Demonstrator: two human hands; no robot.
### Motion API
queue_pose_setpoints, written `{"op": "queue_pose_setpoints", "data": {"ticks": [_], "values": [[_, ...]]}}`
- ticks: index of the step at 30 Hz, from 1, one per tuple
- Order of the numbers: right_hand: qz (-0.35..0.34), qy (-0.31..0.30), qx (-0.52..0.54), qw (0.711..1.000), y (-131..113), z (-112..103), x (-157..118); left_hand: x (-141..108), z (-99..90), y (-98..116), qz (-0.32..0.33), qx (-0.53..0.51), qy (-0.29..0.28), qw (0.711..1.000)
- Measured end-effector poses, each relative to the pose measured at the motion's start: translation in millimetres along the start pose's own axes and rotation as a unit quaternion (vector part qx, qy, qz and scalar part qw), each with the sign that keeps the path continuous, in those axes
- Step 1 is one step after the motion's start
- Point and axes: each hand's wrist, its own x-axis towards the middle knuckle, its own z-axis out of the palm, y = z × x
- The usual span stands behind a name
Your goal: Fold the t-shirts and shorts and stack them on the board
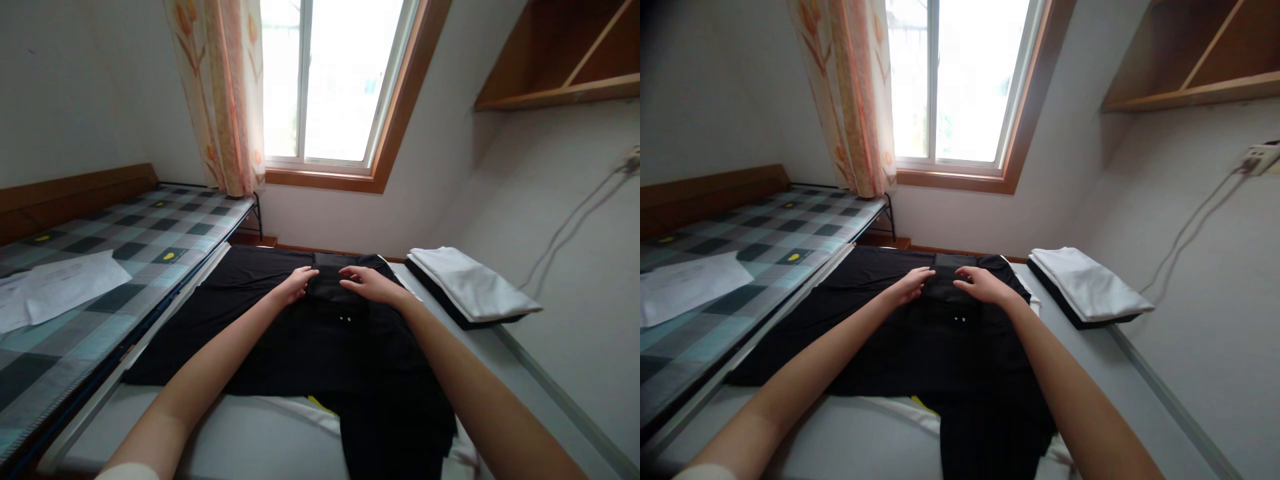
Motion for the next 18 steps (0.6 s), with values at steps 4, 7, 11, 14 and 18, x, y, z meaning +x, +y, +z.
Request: {"op": "queue_pose_setpoints", "data": {"ticks": [4,7,11,14,18], "values": [[-0.042,0.059,-0.083,0.994,30.2,22.0,-15.0,-3.3,0.7,-2.4,0.028,0.073,0.02,0.997],[-0.093,0.053,-0.119,0.987,40.5,32.6,-29.7,-6.0,3.3,-2.7,0.034,0.034,-0.011,0.999],[-0.122,0.098,-0.185,0.97,40.6,45.0,-45.1,-8.9,6.1,0.5,0.015,-0.038,-0.035,0.999],[-0.121,0.147,-0.225,0.956,37.1,53.5,-48.9,-9.5,7.4,3.7,-0.012,-0.097,-0.038,0.994],[-0.098,0.179,-0.274,0.94,36.1,58.1,-49.1,-9.8,8.8,3.3,-0.019,-0.121,-0.028,0.992]]}}
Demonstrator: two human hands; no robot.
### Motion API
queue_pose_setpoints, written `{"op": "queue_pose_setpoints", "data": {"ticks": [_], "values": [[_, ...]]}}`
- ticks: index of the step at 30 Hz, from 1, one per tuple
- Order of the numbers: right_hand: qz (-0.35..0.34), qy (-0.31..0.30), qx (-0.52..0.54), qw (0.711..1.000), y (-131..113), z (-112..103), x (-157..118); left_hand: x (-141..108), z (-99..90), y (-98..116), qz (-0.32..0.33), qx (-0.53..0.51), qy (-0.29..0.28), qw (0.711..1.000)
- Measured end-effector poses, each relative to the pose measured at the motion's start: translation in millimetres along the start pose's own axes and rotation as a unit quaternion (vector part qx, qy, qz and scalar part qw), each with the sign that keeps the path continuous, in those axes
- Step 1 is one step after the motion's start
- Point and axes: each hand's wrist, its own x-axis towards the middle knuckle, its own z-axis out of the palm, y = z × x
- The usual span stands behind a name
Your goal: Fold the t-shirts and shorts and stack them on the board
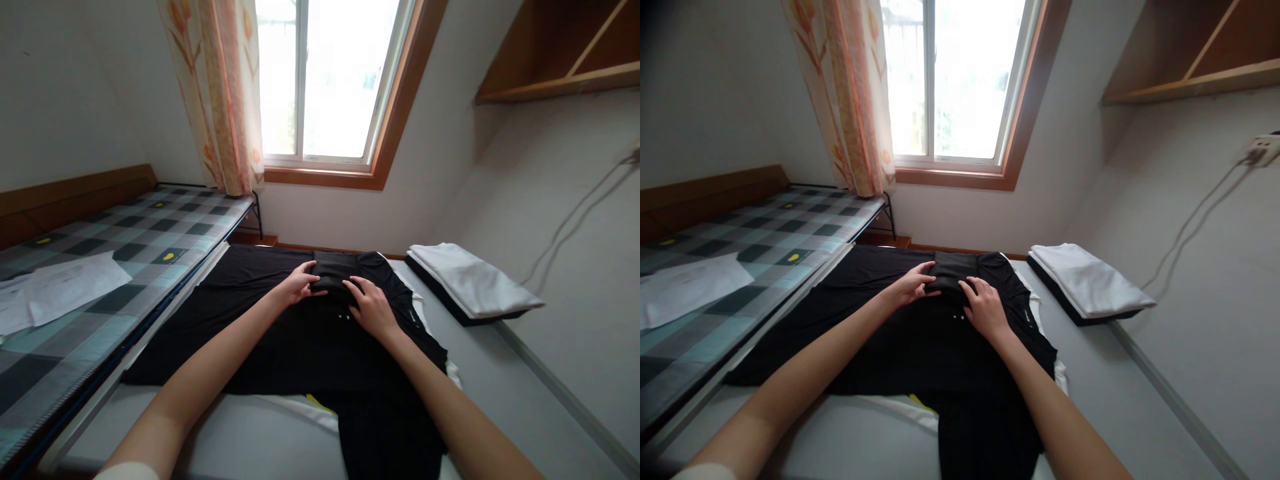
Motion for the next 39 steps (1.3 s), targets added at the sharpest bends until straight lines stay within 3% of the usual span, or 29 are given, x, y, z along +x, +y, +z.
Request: {"op": "queue_pose_setpoints", "data": {"ticks": [6,12,21,27,30,33,36,39], "values": [[0.033,0.01,-0.045,0.998,9.1,-1.9,-7.3,0.8,2.6,-13.2,-0.002,0.106,-0.032,0.994],[0.017,-0.022,-0.055,0.998,20.1,5.6,-15.0,-1.4,6.6,-19.4,0.029,0.168,-0.001,0.985],[-0.045,-0.03,-0.005,0.999,32.2,15.6,-15.2,0.4,-1.2,-16.7,0.058,0.221,-0.01,0.974],[-0.033,-0.042,0.01,0.999,29.9,13.4,-14.9,8.8,-5.0,-19.6,0.098,0.292,0.022,0.951],[-0.03,-0.047,0.006,0.998,23.2,6.6,-16.2,10.7,-6.5,-23.6,0.169,0.375,0.053,0.91],[-0.03,-0.05,0.001,0.998,13.6,0.0,-16.0,11.5,-8.0,-30.8,0.29,0.48,0.093,0.822],[-0.018,-0.05,0.002,0.999,5.9,-1.0,-9.7,13.3,-9.7,-39.7,0.381,0.565,0.068,0.729],[0.012,-0.063,-0.002,0.998,3.0,4.3,6.3,16.5,-11.4,-46.4,0.392,0.608,0.033,0.689]]}}
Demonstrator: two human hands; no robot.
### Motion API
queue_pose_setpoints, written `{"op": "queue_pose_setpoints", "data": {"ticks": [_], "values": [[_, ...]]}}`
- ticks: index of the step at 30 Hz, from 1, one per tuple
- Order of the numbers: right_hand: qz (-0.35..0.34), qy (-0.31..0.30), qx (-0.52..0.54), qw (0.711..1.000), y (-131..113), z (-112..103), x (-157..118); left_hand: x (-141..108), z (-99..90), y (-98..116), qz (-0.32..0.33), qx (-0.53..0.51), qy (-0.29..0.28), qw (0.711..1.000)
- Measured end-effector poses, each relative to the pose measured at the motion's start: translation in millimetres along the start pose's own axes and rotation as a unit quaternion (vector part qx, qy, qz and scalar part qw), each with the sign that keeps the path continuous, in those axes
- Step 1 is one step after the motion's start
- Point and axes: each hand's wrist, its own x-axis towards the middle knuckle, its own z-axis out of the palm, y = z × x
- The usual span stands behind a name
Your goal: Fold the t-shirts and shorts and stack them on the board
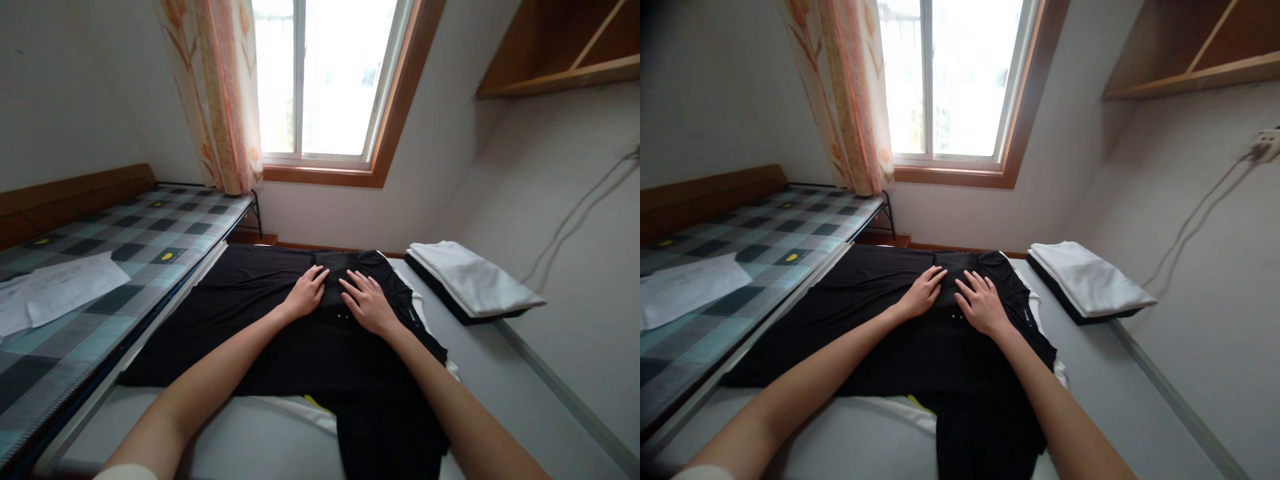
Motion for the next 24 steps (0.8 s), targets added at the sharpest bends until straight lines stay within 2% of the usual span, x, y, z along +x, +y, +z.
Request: {"op": "queue_pose_setpoints", "data": {"ticks": [3,7,11,16,24], "values": [[0.031,-0.038,0.004,0.999,1.1,5.7,25.9,-1.0,2.1,-1.2,-0.002,0.027,-0.019,0.999],[0.061,-0.117,0.021,0.991,8.8,15.0,61.8,-3.1,-0.7,1.9,-0.006,0.068,-0.051,0.996],[0.071,-0.173,0.036,0.982,22.4,24.8,83.8,-4.8,-2.8,6.2,-0.034,0.107,-0.099,0.989],[0.067,-0.178,0.034,0.981,36.7,31.8,92.8,-5.7,-1.1,7.3,-0.052,0.121,-0.121,0.984],[0.095,-0.13,0.042,0.986,36.8,31.7,87.2,-7.8,0.8,4.6,-0.057,0.127,-0.092,0.986]]}}
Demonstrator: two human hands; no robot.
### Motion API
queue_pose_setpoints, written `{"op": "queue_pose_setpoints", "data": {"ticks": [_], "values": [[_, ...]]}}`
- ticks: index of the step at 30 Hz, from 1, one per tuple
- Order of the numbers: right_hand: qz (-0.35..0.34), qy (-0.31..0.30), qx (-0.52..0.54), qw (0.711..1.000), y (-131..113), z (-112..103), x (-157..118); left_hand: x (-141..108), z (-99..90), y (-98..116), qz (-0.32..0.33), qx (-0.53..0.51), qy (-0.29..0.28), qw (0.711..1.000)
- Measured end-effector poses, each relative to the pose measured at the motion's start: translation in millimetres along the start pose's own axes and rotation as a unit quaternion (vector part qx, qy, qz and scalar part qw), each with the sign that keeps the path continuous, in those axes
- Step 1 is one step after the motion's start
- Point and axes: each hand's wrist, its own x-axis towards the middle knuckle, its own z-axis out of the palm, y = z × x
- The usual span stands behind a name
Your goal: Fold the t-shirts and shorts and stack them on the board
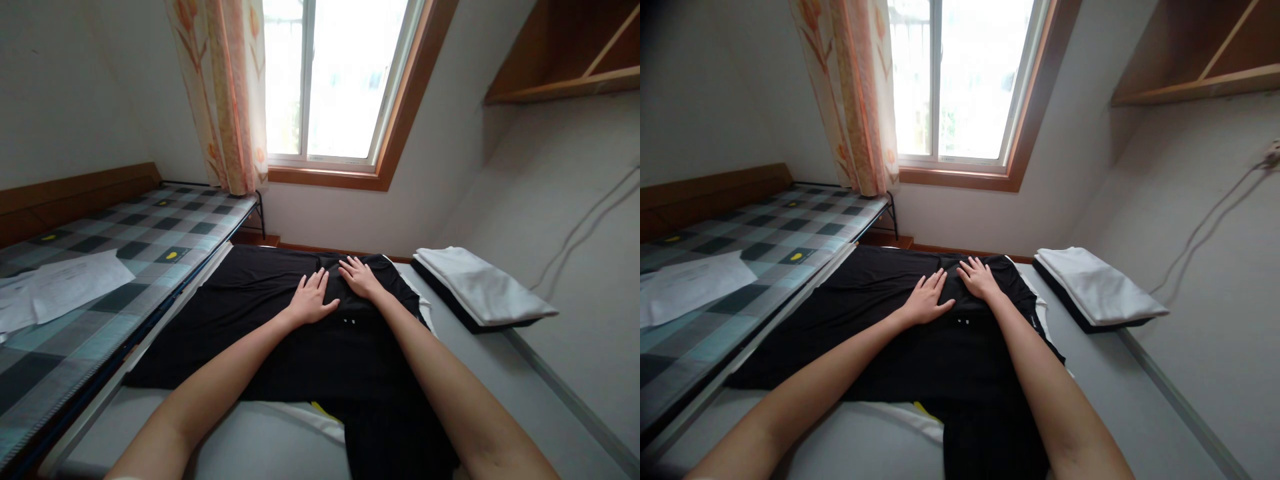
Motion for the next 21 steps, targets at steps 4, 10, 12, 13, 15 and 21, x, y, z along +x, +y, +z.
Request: {"op": "queue_pose_setpoints", "data": {"ticks": [4,10,12,13,15,21], "values": [[-0.001,0.03,-0.008,1.0,3.1,5.2,-16.6,0.4,-2.1,-1.6,-0.012,-0.007,0.002,1.0],[-0.006,0.091,-0.05,0.995,7.3,2.8,-61.6,1.2,-6.1,-2.9,-0.009,-0.003,-0.011,1.0],[0.031,0.128,-0.074,0.988,7.6,-4.9,-77.3,1.3,-6.6,-3.5,-0.005,-0.001,-0.012,1.0],[0.063,0.134,-0.081,0.986,8.0,-9.4,-84.0,1.3,-6.5,-3.9,-0.003,-0.001,-0.012,1.0],[0.129,0.098,-0.055,0.985,9.3,-18.2,-93.8,1.3,-5.7,-4.6,-0.002,-0.001,-0.012,1.0],[0.215,-0.061,0.172,0.959,14.1,-31.1,-98.5,0.6,-3.5,-5.9,-0.002,-0.007,-0.003,1.0]]}}
